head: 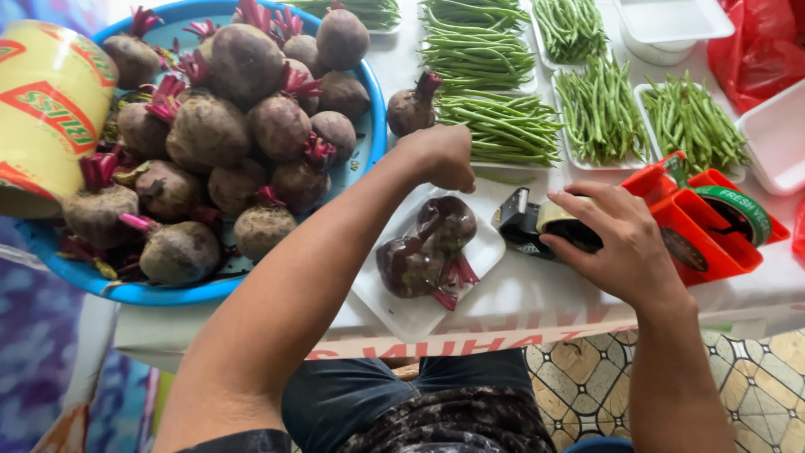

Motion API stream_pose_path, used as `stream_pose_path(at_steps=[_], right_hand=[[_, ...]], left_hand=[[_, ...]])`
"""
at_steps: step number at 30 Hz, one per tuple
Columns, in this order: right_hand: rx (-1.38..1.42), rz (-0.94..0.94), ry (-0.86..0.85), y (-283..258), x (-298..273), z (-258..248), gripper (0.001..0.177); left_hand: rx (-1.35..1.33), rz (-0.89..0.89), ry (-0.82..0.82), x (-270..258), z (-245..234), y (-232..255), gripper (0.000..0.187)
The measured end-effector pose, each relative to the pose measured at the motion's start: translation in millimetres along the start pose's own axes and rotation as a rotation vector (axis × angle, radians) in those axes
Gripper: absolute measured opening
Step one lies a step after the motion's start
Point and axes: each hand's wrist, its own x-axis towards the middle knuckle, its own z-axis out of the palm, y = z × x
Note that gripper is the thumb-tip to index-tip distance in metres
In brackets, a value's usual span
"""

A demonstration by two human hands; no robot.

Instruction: The person places beets onto a white foam tray, wraps the tray with plastic film, and then secures the film using a tape dispenser and a green produce sealer.

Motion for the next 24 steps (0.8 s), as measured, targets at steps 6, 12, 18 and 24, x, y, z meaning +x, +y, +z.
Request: stream_pose_path(at_steps=[6,12,18,24], right_hand=[[-0.115,-0.207,0.419,-72.5,-8.3,34.6,0.034],[0.226,0.083,0.186,-124.3,5.9,79.7,0.071],[0.072,0.234,0.021,-139.8,22.5,79.8,0.09],[0.095,0.244,-0.016,-136.1,23.3,76.3,0.096]], left_hand=[[-0.299,-0.021,-0.085,-12.6,1.1,-8.0,0.025],[-0.558,-0.026,-0.071,13.7,7.3,-13.2,0.037],[-0.224,-0.012,-0.087,52.8,19.9,-8.1,0.028],[0.08,0.045,-0.159,81.5,10.7,3.6,0.026]])
